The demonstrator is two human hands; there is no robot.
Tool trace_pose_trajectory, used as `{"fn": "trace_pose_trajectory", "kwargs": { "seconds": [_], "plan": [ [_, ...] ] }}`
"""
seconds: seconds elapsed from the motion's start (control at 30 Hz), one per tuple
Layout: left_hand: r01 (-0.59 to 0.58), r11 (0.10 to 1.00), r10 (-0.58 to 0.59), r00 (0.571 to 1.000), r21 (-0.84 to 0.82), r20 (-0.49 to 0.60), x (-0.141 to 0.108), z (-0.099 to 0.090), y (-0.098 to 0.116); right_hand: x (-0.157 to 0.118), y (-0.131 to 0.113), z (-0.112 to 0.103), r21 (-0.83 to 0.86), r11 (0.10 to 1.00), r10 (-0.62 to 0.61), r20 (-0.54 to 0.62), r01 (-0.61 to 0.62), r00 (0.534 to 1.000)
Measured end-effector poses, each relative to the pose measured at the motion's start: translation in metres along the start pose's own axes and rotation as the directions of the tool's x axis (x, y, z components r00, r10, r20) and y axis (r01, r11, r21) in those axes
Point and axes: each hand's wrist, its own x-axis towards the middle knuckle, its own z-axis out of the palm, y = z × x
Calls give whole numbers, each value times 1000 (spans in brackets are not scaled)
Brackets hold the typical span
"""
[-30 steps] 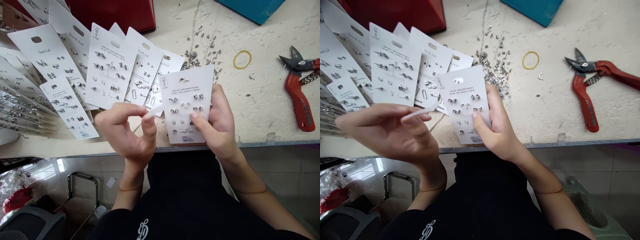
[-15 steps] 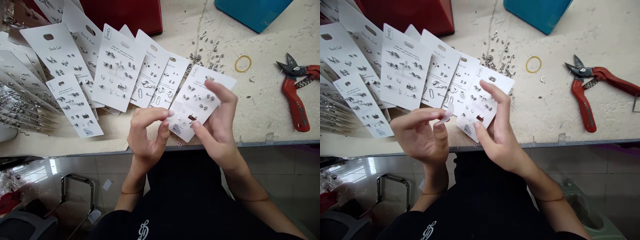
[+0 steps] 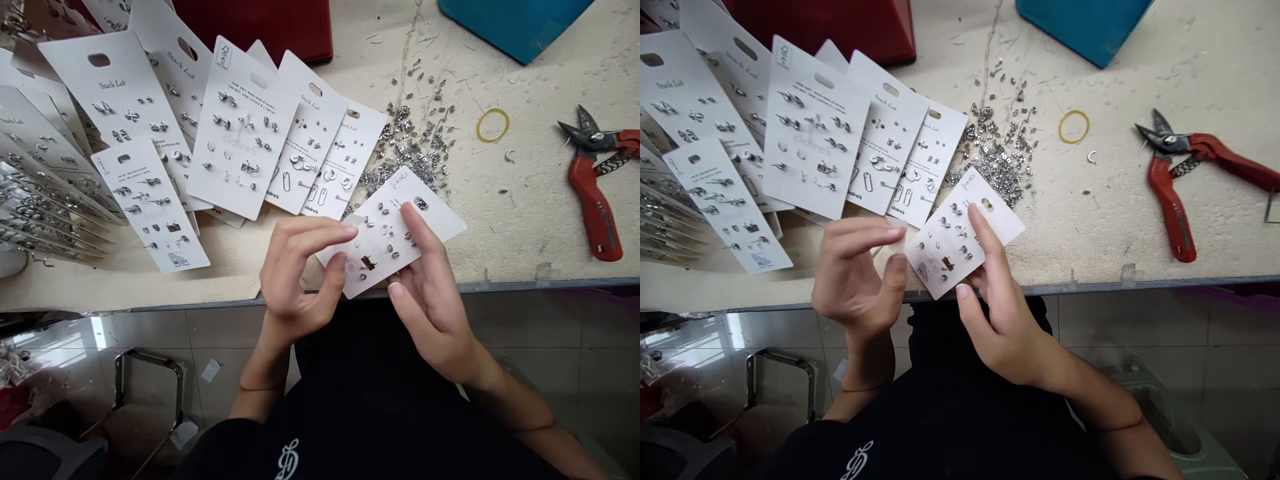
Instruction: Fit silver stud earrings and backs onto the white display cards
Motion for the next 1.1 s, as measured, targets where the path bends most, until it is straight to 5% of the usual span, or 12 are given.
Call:
{"fn": "trace_pose_trajectory", "kwargs": {
  "seconds": [0.13, 0.33, 0.43, 0.63, 0.8, 0.97, 1.1],
  "plan": [
    [55, 998, -57, 996, 30, 71, 0, -2, 4, 4, 2, -1, -122, 991, -68, -82, 58, 994],
    [239, 962, -253, 963, -132, -97, -1, 8, 18, 9, -1, -3, -173, 979, -130, -114, 109, 985],
    [331, 940, -336, 940, -85, -59, 1, 11, 23, 12, -2, -6, -175, 974, -169, -124, 146, 978],
    [204, 969, -212, 976, -140, -43, 11, 7, 22, 22, -6, -10, -261, 936, -285, -164, 237, 944],
    [262, 953, -269, 963, -156, -30, 12, 4, 20, 27, -8, -12, -259, 934, -299, -183, 247, 936],
    [199, 961, -215, 974, -190, -68, 14, 8, 18, 28, -8, -14, -251, 930, -319, -192, 268, 928],
    [287, 938, -306, 949, -196, -73, 19, 17, 26, 27, -7, -14, -265, 926, -323, -187, 269, 928]
  ]
}}
